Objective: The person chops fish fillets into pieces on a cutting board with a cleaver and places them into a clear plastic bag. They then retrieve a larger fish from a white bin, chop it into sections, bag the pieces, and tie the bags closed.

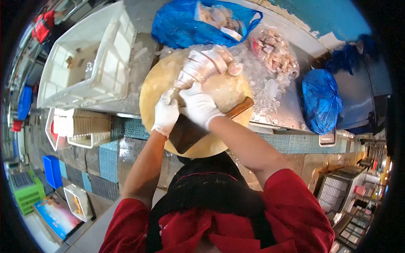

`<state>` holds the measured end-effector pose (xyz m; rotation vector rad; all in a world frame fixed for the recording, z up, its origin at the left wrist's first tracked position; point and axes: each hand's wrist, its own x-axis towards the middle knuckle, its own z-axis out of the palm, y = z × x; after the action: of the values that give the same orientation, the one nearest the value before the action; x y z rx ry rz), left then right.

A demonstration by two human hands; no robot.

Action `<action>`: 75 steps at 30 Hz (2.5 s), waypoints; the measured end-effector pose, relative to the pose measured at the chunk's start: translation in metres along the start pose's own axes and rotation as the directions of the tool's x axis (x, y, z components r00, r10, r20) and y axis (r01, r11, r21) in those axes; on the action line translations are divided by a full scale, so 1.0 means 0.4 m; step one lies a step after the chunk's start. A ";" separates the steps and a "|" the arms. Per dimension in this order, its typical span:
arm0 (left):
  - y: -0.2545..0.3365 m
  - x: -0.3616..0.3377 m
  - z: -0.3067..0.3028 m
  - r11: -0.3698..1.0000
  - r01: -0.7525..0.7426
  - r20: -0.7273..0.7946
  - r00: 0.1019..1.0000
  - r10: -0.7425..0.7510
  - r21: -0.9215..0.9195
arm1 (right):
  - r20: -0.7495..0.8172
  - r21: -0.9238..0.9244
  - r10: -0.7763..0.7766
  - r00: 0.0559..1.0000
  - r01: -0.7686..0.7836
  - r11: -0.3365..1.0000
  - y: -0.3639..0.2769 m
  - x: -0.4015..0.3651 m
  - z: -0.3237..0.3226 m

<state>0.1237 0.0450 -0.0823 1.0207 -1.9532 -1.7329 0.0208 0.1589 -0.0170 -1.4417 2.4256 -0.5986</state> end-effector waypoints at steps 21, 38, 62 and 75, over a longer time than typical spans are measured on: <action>0.263 0.106 0.179 0.540 -0.125 0.036 0.984 0.173 0.832 | -0.342 -0.108 0.226 0.912 -0.277 0.955 0.847 0.087 -0.514; 0.170 0.162 0.092 0.973 -0.230 0.181 0.958 0.224 0.011 | 0.204 0.198 -0.096 0.974 0.055 0.979 0.380 0.256 -0.250; 0.472 0.712 0.161 0.658 -0.180 -0.113 0.919 0.377 0.732 | -0.227 0.263 -0.055 0.972 0.116 0.958 0.602 0.571 -0.409; 0.509 0.505 0.004 -0.256 -0.433 0.462 0.884 0.065 0.864 | 0.168 -0.384 -0.034 0.985 0.097 0.918 0.630 0.391 -0.432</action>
<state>-0.0745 -0.0948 0.0706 0.4357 -3.3331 0.5239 -0.3208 0.1655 0.0153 -1.6513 2.4699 0.0011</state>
